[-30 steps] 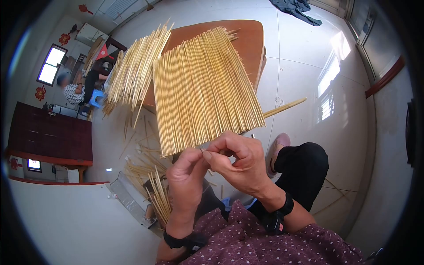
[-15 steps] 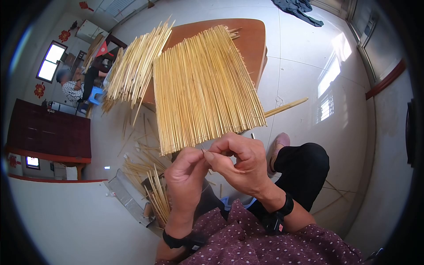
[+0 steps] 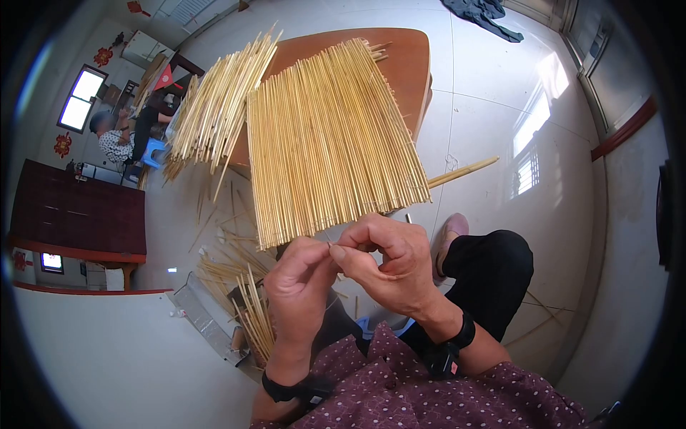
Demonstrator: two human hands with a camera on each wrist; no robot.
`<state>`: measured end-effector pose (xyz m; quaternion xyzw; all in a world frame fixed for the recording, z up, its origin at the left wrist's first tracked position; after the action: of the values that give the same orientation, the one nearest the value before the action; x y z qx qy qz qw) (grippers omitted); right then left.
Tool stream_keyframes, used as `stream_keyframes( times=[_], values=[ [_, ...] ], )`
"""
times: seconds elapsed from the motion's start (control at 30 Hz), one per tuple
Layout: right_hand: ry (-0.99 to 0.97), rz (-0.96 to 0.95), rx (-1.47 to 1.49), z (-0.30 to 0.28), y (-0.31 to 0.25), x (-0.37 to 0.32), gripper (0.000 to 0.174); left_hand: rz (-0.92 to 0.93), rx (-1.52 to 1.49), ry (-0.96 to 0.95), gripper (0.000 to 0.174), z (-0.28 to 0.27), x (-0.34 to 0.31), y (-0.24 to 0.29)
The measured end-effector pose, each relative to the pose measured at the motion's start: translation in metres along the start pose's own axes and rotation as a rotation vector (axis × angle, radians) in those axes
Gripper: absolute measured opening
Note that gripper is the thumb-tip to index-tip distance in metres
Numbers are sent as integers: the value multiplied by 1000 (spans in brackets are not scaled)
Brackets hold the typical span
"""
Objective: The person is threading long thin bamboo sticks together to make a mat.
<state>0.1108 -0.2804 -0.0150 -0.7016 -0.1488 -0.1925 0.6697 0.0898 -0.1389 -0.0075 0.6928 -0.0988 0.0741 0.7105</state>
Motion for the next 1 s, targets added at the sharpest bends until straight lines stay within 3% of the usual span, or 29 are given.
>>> stream_keyframes(
  times=[0.63, 0.8, 1.0],
  values=[
    [-8, 36, 32, 3, 2, -2, 8, 58, 103, -1, 13, 1, 0, 6],
    [-17, 118, 120, 4, 3, -4, 7, 72, 116, 4, 13, 0, 0, 5],
    [-14, 59, 102, 3, 2, -3, 8, 50, 81, 4, 13, -1, 0, 4]
  ],
)
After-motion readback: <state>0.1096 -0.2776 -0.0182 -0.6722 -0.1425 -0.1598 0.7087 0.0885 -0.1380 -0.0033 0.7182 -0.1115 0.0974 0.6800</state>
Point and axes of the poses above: each hand's wrist, its own x-axis towards the middle knuckle, its own z-axis out of the palm, y = z × x, the point moved 4 cm from there along x, towards the middle knuckle, and after that the axes turned 12 degrees about -x, right-handed, at the moved point
